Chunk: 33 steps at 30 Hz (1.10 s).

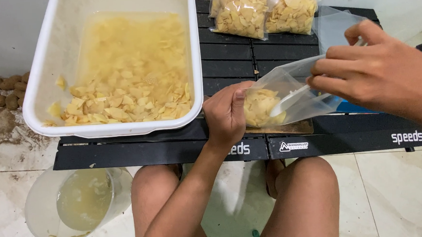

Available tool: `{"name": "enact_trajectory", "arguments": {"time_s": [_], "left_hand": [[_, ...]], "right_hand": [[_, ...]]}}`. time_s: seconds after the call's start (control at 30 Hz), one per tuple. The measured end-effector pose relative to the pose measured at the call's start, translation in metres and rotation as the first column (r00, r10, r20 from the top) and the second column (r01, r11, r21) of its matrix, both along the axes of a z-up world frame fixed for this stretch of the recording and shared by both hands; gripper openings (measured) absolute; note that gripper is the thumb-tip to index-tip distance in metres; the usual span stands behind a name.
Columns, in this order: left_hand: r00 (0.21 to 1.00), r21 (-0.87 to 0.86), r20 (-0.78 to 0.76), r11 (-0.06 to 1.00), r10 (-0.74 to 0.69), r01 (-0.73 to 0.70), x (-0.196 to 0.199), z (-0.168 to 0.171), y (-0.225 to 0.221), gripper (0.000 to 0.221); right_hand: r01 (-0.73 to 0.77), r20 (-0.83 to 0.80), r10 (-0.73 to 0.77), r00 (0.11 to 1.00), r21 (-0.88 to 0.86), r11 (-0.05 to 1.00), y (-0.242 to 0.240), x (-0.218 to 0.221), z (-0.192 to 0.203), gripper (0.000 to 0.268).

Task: The person scoops sliced food items from a water-filled bin using a slotted spoon and places them into a clear plastic bag. They then press the bag to remove air and flatten the contents before setting it aside.

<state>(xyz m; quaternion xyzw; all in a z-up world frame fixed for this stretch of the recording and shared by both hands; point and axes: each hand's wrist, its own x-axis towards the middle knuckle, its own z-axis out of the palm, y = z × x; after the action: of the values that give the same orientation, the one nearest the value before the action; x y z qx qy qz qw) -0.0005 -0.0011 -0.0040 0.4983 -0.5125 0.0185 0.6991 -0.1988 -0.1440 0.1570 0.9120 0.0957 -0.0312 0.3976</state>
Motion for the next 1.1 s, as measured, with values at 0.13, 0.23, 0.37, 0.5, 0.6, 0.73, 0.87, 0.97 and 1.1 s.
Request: {"name": "enact_trajectory", "arguments": {"time_s": [0.13,0.23,0.37,0.5,0.6,0.73,0.87,0.97,1.1], "left_hand": [[1.0,-0.03,-0.004,0.999,0.023,-0.023,-0.002,-0.004,-0.003,0.046],[0.998,-0.023,-0.05,0.999,0.028,-0.029,-0.003,-0.01,-0.006,0.049],[0.99,-0.01,-0.124,0.997,0.072,-0.073,-0.006,-0.014,-0.011,0.044],[0.967,0.048,-0.255,0.999,0.025,-0.013,-0.009,0.0,-0.007,0.054],[0.932,0.028,-0.361,0.998,-0.034,0.047,-0.011,0.0,-0.013,0.053],[0.898,0.008,-0.431,0.995,-0.087,0.1,-0.014,-0.01,-0.023,0.049],[0.839,-0.018,-0.531,0.991,-0.119,0.13,-0.022,-0.026,-0.035,0.049],[0.751,-0.088,-0.631,0.98,-0.195,0.18,-0.027,-0.034,-0.04,0.053],[0.674,-0.118,-0.706,0.975,-0.217,0.19,-0.034,-0.057,-0.055,0.043]], "right_hand": [[0.024,0.156,-0.036,0.987,0.079,0.997,0.007,-0.001,0.015,0.012],[0.006,0.216,0.004,0.976,-0.046,0.999,0.009,0.001,0.014,0.002],[0.057,0.117,-0.047,0.992,-0.092,0.994,0.004,-0.011,0.011,0.021],[0.093,0.315,-0.172,0.933,0.252,0.963,-0.046,-0.048,-0.004,0.013],[0.107,0.357,-0.276,0.892,0.425,0.899,-0.08,-0.091,-0.025,0.027],[0.139,0.36,-0.379,0.852,0.542,0.828,-0.069,-0.096,-0.039,0.033],[0.112,0.377,-0.457,0.806,0.66,0.743,-0.073,-0.091,-0.055,0.024],[0.017,0.393,-0.534,0.748,0.794,0.608,-0.053,-0.057,-0.057,0.024],[-0.088,0.466,-0.459,0.756,0.769,0.634,0.046,0.035,-0.001,0.014]]}}
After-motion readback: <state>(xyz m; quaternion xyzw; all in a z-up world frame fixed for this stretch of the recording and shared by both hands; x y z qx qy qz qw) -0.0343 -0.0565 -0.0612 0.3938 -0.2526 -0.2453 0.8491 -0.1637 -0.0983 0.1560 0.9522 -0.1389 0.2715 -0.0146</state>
